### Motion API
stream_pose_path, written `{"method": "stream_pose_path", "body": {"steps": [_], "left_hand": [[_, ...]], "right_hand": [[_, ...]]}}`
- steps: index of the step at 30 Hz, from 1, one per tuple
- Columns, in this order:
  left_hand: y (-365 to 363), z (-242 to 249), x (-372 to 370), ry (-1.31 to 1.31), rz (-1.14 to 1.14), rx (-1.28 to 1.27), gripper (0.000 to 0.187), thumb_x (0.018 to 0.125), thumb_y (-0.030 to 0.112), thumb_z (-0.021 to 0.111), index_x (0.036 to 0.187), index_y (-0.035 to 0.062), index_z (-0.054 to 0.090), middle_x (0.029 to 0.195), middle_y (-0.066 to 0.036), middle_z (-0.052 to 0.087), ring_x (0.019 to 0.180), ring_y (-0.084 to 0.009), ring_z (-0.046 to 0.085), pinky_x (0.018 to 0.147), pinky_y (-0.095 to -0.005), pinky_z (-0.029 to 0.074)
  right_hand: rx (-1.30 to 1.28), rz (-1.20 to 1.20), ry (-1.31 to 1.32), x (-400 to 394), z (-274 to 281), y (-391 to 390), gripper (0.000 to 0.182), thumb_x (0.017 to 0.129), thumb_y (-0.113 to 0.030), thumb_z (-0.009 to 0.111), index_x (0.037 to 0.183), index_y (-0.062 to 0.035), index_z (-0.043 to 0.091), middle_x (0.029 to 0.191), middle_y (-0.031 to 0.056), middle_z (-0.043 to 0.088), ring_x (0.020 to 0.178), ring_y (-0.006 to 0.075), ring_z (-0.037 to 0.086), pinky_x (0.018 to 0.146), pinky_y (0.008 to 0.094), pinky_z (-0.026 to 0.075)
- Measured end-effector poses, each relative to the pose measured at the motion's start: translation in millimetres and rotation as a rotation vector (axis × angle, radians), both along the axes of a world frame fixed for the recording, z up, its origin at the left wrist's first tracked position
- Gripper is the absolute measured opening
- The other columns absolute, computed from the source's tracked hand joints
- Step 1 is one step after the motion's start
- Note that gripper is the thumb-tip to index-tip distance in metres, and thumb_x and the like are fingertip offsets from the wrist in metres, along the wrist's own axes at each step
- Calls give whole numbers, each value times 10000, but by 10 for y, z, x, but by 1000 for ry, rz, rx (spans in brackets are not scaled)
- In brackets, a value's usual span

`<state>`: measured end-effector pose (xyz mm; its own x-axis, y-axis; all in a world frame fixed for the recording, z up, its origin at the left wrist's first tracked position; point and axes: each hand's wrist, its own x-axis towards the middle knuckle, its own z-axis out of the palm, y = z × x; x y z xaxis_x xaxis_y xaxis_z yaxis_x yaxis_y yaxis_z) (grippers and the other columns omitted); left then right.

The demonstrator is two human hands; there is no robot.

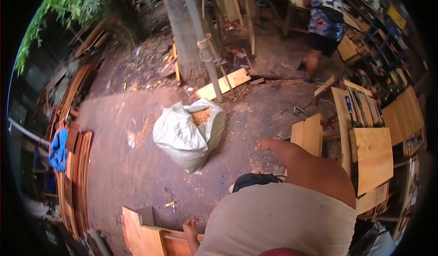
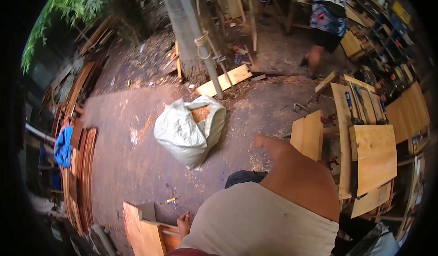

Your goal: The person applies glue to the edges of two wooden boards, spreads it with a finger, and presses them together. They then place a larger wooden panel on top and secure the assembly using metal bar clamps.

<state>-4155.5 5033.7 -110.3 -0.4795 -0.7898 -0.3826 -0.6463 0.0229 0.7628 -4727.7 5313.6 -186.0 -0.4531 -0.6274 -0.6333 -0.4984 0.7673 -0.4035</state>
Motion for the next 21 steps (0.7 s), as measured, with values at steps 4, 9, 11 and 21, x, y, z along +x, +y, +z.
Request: {"method": "stream_pose_path", "body": {"steps": [4,9,11,21], "left_hand": [[-275,289,-492,-118,-46,6,159,811,89,681,830,-62,730,799,-136,736,708,-170,683,723,-301,535],[-911,180,-771,-160,-140,93,209,817,140,698,780,-65,719,770,-150,729,662,-180,679,657,-313,530],[-1217,127,-847,-312,-278,17,229,831,158,693,787,-66,715,762,-151,725,652,-186,677,638,-320,527],[-3482,-810,-958,29,-670,275,226,860,137,647,753,-51,713,743,-104,716,667,-161,661,629,-328,522]], "right_hand": [[-86,-112,-3,25,-95,174,713,828,-567,639,1343,-84,549,1306,228,572,1216,370,548,1034,420,429],[-119,-180,82,55,-85,247,734,811,-541,673,1339,-48,546,1296,231,578,1211,362,554,1030,411,430],[-86,-293,69,111,52,219,730,812,-542,671,1333,-45,551,1294,230,579,1207,362,557,1031,413,428],[-88,-595,95,949,991,-455,662,822,-543,667,1331,-130,574,1287,197,592,1121,337,611,964,406,475]]}}
